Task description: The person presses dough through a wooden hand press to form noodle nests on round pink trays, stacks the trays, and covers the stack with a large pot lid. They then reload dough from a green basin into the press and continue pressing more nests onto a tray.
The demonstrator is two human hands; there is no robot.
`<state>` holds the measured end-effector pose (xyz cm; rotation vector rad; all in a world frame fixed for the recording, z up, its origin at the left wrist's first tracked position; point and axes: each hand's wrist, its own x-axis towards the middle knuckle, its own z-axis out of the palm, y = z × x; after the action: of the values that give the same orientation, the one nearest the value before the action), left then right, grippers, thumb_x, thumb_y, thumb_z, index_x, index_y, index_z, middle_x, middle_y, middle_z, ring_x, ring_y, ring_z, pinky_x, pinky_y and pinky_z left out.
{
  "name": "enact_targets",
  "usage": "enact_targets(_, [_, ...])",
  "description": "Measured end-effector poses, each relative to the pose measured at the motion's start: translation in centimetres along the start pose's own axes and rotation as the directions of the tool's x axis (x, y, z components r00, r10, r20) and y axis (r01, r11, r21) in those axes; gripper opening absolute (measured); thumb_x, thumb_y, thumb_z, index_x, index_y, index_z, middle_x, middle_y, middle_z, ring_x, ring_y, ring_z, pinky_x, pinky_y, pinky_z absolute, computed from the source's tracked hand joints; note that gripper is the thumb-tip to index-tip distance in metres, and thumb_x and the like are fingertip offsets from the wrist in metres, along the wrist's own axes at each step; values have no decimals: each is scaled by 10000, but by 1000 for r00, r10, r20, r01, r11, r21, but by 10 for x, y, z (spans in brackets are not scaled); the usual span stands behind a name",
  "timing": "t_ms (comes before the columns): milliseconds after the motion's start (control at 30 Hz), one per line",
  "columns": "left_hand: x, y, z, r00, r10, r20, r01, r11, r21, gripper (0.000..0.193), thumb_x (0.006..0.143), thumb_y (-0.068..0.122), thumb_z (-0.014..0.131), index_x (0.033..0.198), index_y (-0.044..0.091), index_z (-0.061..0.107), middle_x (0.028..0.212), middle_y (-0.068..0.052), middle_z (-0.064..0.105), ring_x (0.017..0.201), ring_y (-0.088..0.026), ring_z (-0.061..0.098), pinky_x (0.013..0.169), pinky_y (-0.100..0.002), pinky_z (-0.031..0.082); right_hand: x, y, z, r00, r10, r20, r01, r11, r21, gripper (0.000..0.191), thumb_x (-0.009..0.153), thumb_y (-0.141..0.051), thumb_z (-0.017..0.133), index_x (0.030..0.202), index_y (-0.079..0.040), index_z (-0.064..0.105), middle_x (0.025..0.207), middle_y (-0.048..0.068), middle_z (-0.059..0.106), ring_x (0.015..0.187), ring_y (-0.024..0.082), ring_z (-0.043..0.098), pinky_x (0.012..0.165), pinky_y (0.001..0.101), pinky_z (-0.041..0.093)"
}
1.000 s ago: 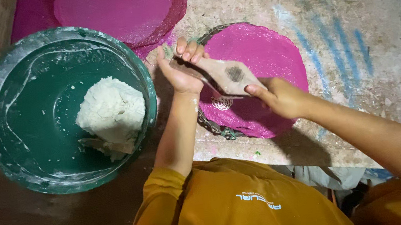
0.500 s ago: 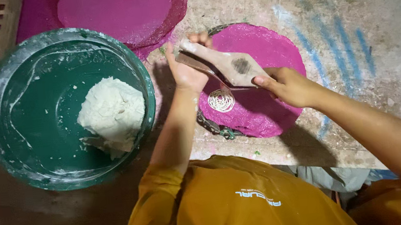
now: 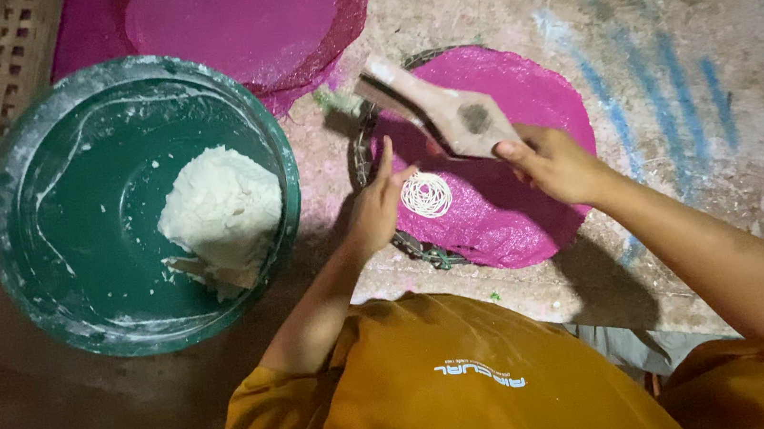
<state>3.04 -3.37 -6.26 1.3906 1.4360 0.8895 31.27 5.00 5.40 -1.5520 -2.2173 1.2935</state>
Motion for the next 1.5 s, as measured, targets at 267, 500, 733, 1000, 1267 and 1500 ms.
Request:
enact_targets(267, [27,38,-36,988,-101,-114,-34,582,-812,637,1049,447,392,1471,-24,466,1469,-197,521,1156,-233,706,1075,-437,536,6,10,-14,969,16,247,-49,991,128,715,1016,-628,309,870,-17,650,673,45,632,592,159,611,586,331,536])
enact_targets(500, [116,54,-45,948,241,-209,-109,-369,-923,583,1029,701,472,875,142,537,811,1,497,801,-161,505,918,-358,452,49,-40,-21,970,170,171,-138,973,-187,682,1003,-595,339,1192,-32,675,777,143,714,715,271,682,722,456,556])
enact_targets(733, [126,38,-57,960,144,-242,-179,-351,-919,554,993,682,431,756,182,456,674,46,413,645,-129,417,779,-335,386,57,-70,-2,984,71,166,-27,968,-250,649,1043,-541,334,1233,-16,664,780,215,698,736,330,700,745,483,561])
enact_targets(1000, [147,57,-48,957,42,-289,-254,-367,-895,527,992,629,412,699,192,414,620,45,372,607,-134,376,697,-318,358,68,-77,-31,995,42,88,-4,917,-398,632,1047,-520,385,1135,20,701,790,222,695,755,366,688,776,512,547])
enact_targets(1267, [138,43,-50,963,-108,-248,-270,-349,-897,573,979,676,343,689,187,417,587,52,363,550,-126,354,626,-314,347,62,-83,-18,977,102,189,-39,949,-312,598,1060,-502,323,1200,-41,678,760,206,700,722,331,707,732,477,587])
enact_targets(1500, [160,70,-45,930,107,-353,-289,-382,-878,534,1013,580,295,727,169,481,626,24,459,607,-149,440,680,-331,390,69,-76,-41,1000,22,7,-18,925,-380,590,1041,-522,444,1051,7,706,668,179,638,660,305,651,698,476,520])
